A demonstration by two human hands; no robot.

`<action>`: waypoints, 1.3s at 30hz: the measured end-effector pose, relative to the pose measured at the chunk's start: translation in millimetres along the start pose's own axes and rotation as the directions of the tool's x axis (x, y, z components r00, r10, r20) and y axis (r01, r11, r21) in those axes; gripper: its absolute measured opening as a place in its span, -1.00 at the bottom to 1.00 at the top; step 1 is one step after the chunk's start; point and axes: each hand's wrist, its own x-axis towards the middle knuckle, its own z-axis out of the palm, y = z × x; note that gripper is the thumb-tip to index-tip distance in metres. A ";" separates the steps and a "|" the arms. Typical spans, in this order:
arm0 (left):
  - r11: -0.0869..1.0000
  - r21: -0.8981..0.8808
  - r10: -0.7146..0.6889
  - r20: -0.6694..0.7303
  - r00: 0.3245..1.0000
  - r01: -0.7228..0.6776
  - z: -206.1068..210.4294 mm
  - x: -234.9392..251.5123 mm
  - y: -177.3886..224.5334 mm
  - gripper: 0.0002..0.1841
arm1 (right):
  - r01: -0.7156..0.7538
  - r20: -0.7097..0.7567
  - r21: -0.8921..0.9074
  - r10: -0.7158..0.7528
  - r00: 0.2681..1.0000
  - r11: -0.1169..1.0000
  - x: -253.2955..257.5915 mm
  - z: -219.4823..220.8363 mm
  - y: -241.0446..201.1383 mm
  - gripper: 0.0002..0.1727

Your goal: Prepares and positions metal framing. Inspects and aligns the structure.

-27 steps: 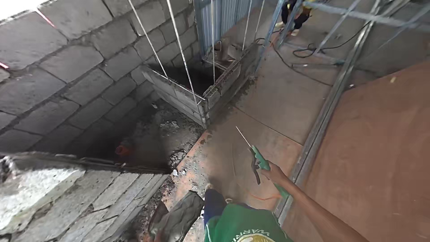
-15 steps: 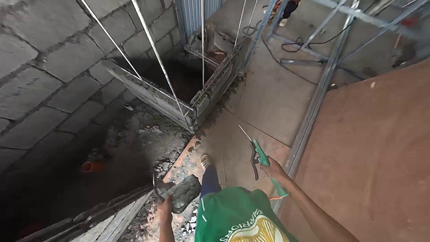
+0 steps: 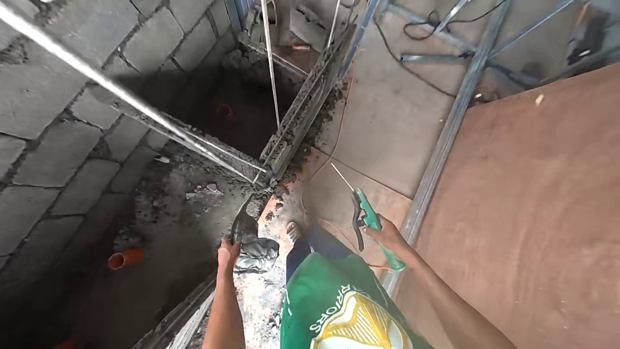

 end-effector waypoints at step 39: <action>0.992 0.120 -0.045 -0.010 0.999 0.046 -70.8 202.1 31.5 -0.53 | -0.127 -0.056 0.313 0.152 0.987 0.941 89.9 133.0 -74.8 -0.36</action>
